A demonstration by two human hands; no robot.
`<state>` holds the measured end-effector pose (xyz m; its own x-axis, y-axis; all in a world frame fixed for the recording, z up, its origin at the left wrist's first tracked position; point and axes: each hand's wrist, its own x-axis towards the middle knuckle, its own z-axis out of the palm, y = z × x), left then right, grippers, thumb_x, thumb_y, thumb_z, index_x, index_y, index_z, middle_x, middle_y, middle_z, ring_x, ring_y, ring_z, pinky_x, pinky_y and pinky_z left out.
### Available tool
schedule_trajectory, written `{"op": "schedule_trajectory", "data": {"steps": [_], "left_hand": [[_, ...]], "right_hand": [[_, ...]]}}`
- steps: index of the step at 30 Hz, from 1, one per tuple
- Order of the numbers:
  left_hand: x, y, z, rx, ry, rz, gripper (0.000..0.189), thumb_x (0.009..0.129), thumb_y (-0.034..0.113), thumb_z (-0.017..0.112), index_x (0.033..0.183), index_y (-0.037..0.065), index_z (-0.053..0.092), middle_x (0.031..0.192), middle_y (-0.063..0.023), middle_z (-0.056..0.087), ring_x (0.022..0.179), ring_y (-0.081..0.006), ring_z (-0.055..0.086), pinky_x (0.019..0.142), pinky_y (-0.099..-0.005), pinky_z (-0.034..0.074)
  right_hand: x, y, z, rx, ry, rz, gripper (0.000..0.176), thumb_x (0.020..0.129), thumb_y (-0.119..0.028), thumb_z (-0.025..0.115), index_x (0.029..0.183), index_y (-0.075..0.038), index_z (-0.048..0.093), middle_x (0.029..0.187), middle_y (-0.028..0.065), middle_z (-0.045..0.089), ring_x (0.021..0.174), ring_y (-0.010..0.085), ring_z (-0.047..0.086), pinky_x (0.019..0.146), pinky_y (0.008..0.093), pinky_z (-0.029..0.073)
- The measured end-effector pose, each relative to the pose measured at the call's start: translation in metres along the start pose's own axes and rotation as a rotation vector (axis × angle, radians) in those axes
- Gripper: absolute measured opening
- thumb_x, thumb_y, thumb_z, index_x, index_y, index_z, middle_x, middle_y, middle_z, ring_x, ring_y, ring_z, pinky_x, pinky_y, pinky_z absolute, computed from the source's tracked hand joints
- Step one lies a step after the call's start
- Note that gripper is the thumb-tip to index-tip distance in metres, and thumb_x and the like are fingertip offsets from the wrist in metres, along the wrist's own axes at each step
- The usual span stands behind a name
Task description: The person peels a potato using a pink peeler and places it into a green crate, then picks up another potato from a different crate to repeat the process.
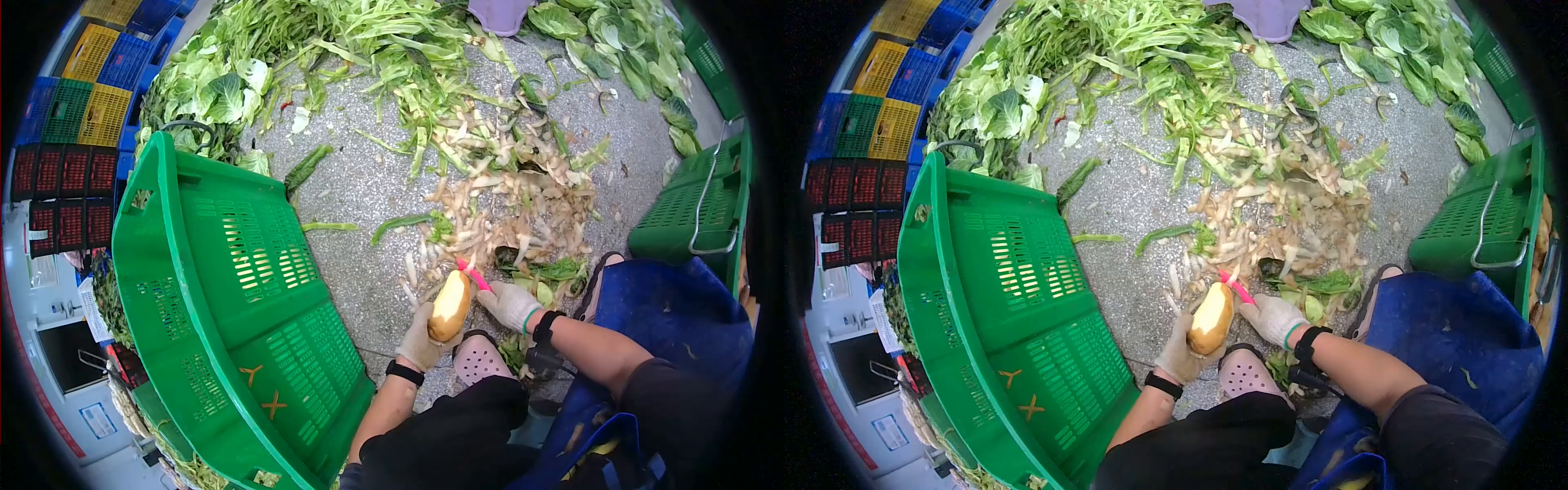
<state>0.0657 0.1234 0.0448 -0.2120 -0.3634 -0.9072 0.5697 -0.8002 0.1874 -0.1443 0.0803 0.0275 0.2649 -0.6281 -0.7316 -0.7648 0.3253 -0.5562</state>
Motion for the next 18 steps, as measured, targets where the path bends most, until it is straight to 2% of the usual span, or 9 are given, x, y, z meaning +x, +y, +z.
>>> {"op": "schedule_trajectory", "data": {"steps": [3, 6, 8, 10, 12, 14, 17, 18], "left_hand": [[0.008, -0.007, -0.009, 0.059, -0.025, -0.043, 0.047, 0.094, 0.053, 0.046, 0.132, 0.025, 0.051, 0.119, -0.0027, 0.06, 0.099, -0.0197, 0.061, 0.074, -0.038, 0.055], [0.008, -0.001, 0.001, 0.005, -0.035, 0.012, 0.046, 0.094, 0.053, 0.046, 0.127, 0.023, 0.054, 0.114, -0.002, 0.062, 0.096, -0.0197, 0.062, 0.071, -0.0381, 0.056], [0.008, 0.005, 0.002, -0.133, -0.169, -0.106, 0.047, 0.092, 0.055, 0.048, 0.122, 0.02, 0.057, 0.106, -0.0019, 0.065, 0.089, -0.0186, 0.063, 0.066, -0.0364, 0.055], [0.011, 0.002, -0.002, -0.1, -0.122, -0.089, 0.047, 0.092, 0.055, 0.048, 0.119, 0.018, 0.058, 0.103, -0.0022, 0.065, 0.084, -0.0183, 0.063, 0.063, -0.0347, 0.054], [0.007, 0.003, 0.005, -0.07, -0.078, -0.064, 0.048, 0.091, 0.056, 0.048, 0.117, 0.017, 0.059, 0.099, -0.0025, 0.066, 0.079, -0.018, 0.064, 0.059, -0.0329, 0.053], [-0.007, 0.006, 0.028, -0.103, 0.058, -0.001, 0.047, 0.091, 0.056, 0.048, 0.116, 0.018, 0.059, 0.099, -0.0036, 0.065, 0.072, -0.0178, 0.063, 0.053, -0.0297, 0.051], [0.007, -0.001, 0.016, -0.163, 0.004, -0.016, 0.046, 0.091, 0.055, 0.048, 0.115, 0.018, 0.059, 0.098, -0.0036, 0.065, 0.069, -0.0187, 0.062, 0.051, -0.0287, 0.051], [0.009, -0.001, 0.015, -0.164, 0.003, -0.016, 0.046, 0.091, 0.055, 0.048, 0.115, 0.018, 0.059, 0.098, -0.0036, 0.065, 0.069, -0.0187, 0.062, 0.051, -0.0287, 0.051]], "right_hand": [[-0.006, -0.006, -0.004, -0.06, 0.027, 0.0, 0.05, 0.095, -0.048, 0.045, 0.102, -0.001, 0.061, 0.095, 0.0256, 0.065, 0.093, 0.0423, 0.062, 0.082, 0.048, 0.048], [-0.022, -0.027, -0.011, -0.09, 0.129, -0.013, 0.048, 0.094, -0.05, 0.046, 0.097, -0.004, 0.059, 0.09, 0.0223, 0.067, 0.086, 0.042, 0.064, 0.077, 0.0491, 0.049], [-0.027, -0.033, -0.01, -0.329, -0.157, -0.362, 0.048, 0.093, -0.052, 0.047, 0.095, -0.005, 0.058, 0.085, 0.0193, 0.067, 0.08, 0.0409, 0.065, 0.073, 0.0492, 0.05], [-0.02, -0.028, -0.005, -0.403, -0.159, -0.326, 0.048, 0.093, -0.053, 0.046, 0.094, -0.007, 0.06, 0.085, 0.0191, 0.067, 0.08, 0.0387, 0.065, 0.072, 0.0478, 0.051], [0.0, -0.006, -0.005, -0.127, 0.143, -0.073, 0.048, 0.093, -0.053, 0.046, 0.092, -0.008, 0.063, 0.084, 0.0192, 0.067, 0.079, 0.0371, 0.066, 0.071, 0.0473, 0.051], [0.012, 0.004, -0.014, -0.223, 0.112, -0.023, 0.049, 0.093, -0.054, 0.046, 0.091, -0.009, 0.065, 0.083, 0.0188, 0.067, 0.079, 0.0366, 0.066, 0.07, 0.0472, 0.051], [-0.018, -0.013, -0.011, -0.276, -0.002, -0.363, 0.046, 0.092, -0.054, 0.047, 0.096, -0.011, 0.063, 0.083, 0.0185, 0.067, 0.077, 0.0372, 0.066, 0.07, 0.0472, 0.051], [-0.022, -0.026, -0.011, -0.358, -0.142, -0.359, 0.044, 0.092, -0.053, 0.047, 0.098, -0.011, 0.062, 0.082, 0.0194, 0.067, 0.078, 0.0372, 0.066, 0.071, 0.0469, 0.051]]}}
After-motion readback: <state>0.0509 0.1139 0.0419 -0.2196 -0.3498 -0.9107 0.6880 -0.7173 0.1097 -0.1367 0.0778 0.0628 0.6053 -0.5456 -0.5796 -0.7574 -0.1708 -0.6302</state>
